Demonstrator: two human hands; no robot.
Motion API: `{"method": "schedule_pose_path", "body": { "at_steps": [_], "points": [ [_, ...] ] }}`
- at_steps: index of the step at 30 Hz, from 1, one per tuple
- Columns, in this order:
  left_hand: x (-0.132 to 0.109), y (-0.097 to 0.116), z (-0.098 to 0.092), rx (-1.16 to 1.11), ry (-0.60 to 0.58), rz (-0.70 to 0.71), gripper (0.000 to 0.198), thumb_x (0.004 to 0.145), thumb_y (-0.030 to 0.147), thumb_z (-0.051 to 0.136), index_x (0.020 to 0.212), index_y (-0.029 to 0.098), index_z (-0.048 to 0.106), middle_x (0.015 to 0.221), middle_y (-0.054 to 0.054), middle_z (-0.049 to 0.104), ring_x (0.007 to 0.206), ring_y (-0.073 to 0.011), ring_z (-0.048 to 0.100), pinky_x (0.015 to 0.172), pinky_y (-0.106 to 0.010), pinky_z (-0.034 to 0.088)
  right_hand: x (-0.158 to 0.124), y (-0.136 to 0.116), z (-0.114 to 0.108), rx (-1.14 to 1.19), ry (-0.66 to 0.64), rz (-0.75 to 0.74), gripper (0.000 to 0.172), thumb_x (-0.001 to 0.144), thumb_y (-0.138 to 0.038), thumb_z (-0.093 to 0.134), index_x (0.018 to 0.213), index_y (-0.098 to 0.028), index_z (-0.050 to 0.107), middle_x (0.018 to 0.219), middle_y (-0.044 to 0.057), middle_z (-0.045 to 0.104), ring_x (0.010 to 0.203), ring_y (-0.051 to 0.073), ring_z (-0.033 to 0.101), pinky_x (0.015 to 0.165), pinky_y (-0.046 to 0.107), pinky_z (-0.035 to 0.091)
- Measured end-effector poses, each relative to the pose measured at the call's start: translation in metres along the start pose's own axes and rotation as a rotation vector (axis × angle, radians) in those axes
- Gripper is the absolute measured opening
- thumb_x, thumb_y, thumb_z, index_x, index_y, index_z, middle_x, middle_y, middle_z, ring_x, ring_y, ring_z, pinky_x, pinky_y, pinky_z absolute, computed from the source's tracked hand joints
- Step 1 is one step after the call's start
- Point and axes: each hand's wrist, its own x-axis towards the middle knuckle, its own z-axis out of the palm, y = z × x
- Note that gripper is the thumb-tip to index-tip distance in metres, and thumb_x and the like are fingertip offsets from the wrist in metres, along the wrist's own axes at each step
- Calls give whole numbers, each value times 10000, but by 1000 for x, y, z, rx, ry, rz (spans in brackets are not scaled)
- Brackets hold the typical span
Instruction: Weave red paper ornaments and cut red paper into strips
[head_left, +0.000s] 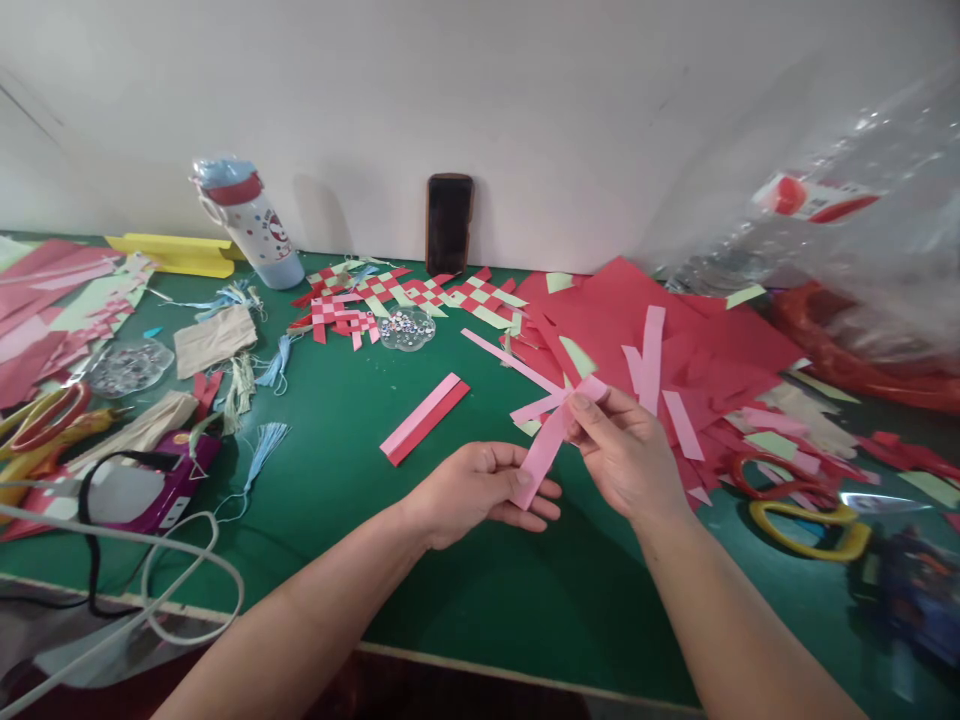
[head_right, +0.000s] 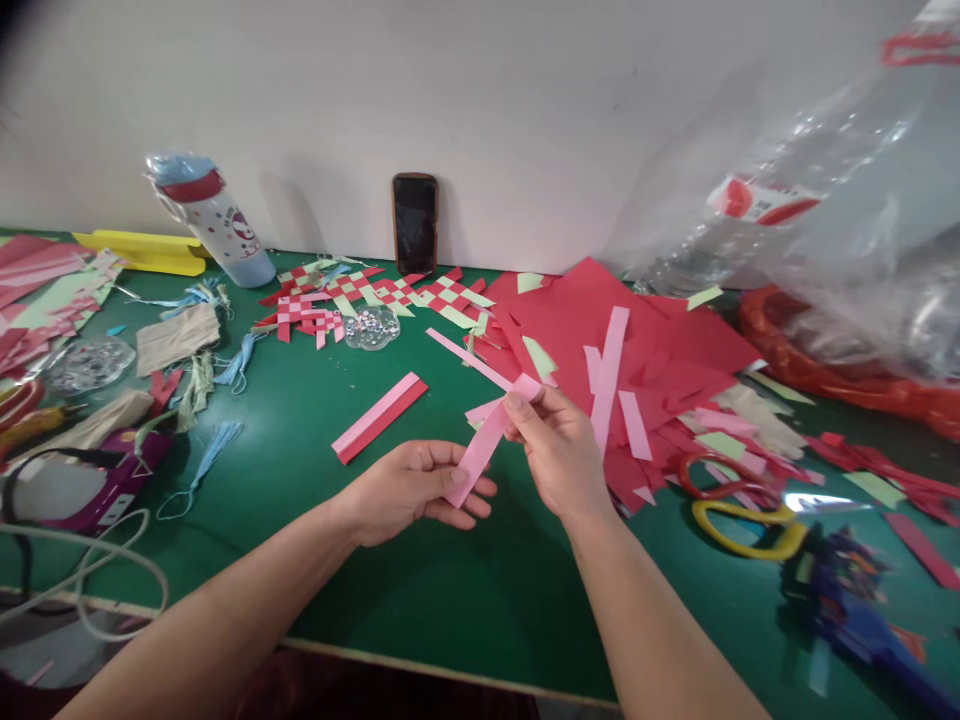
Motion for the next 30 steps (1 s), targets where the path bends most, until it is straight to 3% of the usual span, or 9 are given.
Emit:
{"method": "schedule_pose_path", "body": {
  "at_steps": [4, 7, 10, 15, 23, 30],
  "points": [
    [1, -1, -2, -5, 19, 27, 103, 892, 121, 574, 946, 88, 655, 921, -100, 701, 753, -134, 706, 696, -248, 582, -4, -2, 0, -196, -241, 113, 369, 763, -515, 728, 973, -218, 669, 764, 10, 645, 671, 141, 551, 617, 280, 466],
    [3, -2, -3, 0, 17, 60, 122, 890, 194, 619, 931, 86, 658, 921, -92, 692, 750, -127, 698, 707, -247, 577, -8, 0, 2, -384, -341, 132, 340, 747, -496, 744, 894, -197, 674, 776, 20, 654, 721, 166, 576, 651, 299, 476],
    [3, -1, -3, -1, 9, 61, 166, 876, 243, 655, 941, 90, 655, 923, -90, 692, 755, -134, 700, 708, -257, 576, -9, 3, 3, -466, -314, 82, 306, 765, -484, 724, 750, -187, 654, 712, 11, 637, 684, 160, 560, 640, 304, 468],
    [3, 0, -2, 7, 30, 5, 121, 890, 210, 636, 934, 97, 639, 901, -89, 701, 717, -132, 708, 658, -243, 570, -7, 5, 2, -375, -179, 62, 301, 684, -438, 796, 796, -190, 667, 719, 1, 650, 701, 168, 586, 664, 306, 479],
    [5, -3, -3, 17, 32, 14, 212, 859, 297, 692, 933, 106, 638, 918, -93, 701, 701, -133, 704, 654, -256, 574, -9, 4, 4, -373, -220, 61, 284, 701, -436, 782, 782, -194, 656, 708, -2, 654, 679, 160, 583, 648, 300, 477],
    [5, -1, -2, 42, 52, 15, 141, 900, 235, 624, 903, 94, 623, 902, -82, 693, 639, -95, 685, 620, -216, 563, -9, 6, 3, -419, -237, 46, 263, 727, -433, 757, 765, -196, 649, 702, 2, 655, 679, 169, 585, 646, 312, 484]
  ]
}}
